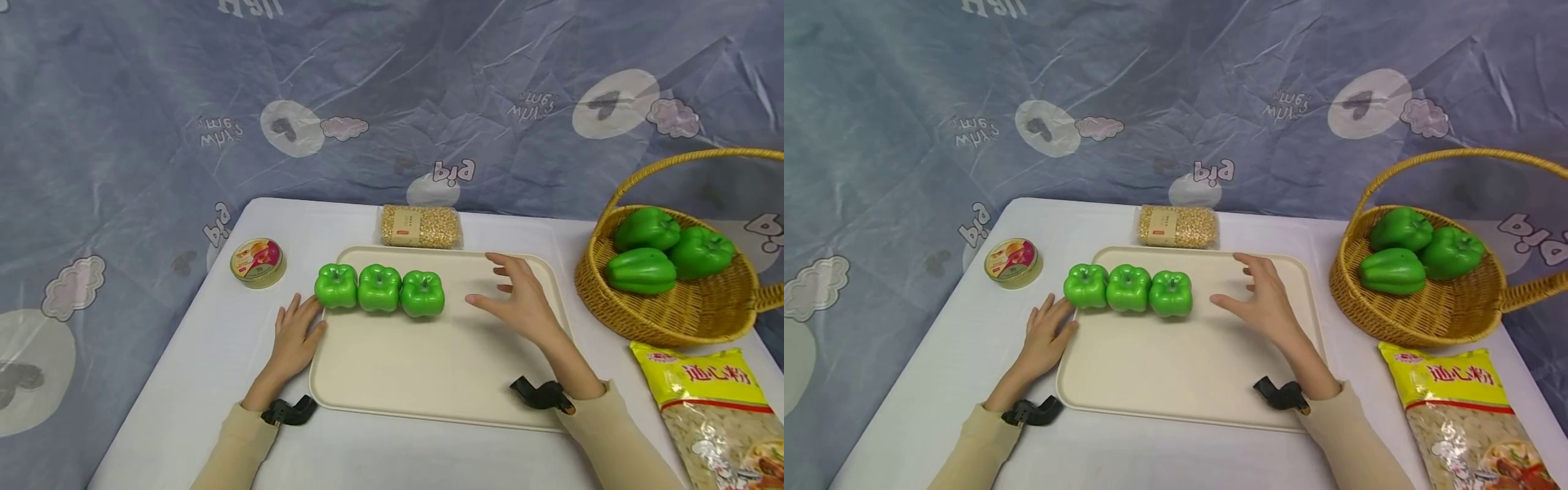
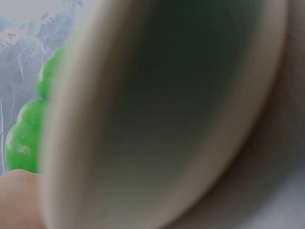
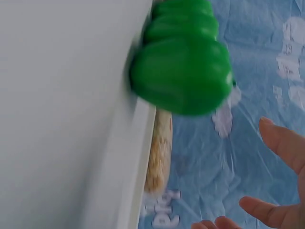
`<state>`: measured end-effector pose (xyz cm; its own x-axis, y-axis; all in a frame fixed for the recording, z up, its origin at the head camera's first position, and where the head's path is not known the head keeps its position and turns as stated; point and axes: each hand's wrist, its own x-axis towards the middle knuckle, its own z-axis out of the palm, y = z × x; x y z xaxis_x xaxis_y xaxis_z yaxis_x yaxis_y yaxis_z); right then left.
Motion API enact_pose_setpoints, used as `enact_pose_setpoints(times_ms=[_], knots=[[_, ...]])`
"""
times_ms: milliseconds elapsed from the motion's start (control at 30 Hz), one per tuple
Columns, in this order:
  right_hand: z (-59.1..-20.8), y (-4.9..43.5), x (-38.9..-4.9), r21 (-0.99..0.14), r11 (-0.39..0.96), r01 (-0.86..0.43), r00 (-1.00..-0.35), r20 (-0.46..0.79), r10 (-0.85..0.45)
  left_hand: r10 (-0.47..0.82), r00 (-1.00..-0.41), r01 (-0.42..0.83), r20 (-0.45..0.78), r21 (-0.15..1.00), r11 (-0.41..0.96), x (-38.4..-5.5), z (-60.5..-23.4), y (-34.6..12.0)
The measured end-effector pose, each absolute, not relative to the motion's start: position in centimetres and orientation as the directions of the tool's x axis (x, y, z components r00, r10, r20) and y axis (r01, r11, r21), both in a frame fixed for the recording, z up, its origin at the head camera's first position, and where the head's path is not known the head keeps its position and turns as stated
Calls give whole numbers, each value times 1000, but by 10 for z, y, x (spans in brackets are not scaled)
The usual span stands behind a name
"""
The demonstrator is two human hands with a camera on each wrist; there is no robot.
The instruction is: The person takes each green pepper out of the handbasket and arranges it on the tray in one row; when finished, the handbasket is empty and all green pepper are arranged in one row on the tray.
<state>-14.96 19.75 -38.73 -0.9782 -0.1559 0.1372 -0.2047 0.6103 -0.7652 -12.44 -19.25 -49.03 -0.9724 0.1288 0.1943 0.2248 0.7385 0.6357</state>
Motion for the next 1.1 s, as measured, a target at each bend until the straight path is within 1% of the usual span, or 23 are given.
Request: enact_pose_setpoints(times_ms=[167,267,400,533,667,800,933,1100], knots=[[-375,242,-147,-723,666,-184,-980,189,-65,130,-976,213,175,636,742,-125,-490,-194],[-367,272,-147,-691,711,-133,-973,226,38,130,-976,211,172,636,743,-125,-490,-194],[-359,314,-149,-685,728,27,-952,204,227,129,-977,208,168,642,738,-125,-489,-195],[-356,353,-150,-699,679,222,-911,99,400,129,-978,207,166,644,737,-125,-489,-195],[-357,381,-153,-697,619,362,-854,19,520,131,-977,207,166,638,742,-125,-488,-196],[-362,399,-159,-693,587,419,-816,-4,578,129,-978,206,166,636,743,-125,-488,-196],[-371,413,-163,-689,572,445,-808,-33,589,131,-978,204,161,639,741,-125,-489,-195],[-386,430,-166,-685,544,485,-808,-112,578,134,-979,202,154,644,738,-124,-489,-193]])
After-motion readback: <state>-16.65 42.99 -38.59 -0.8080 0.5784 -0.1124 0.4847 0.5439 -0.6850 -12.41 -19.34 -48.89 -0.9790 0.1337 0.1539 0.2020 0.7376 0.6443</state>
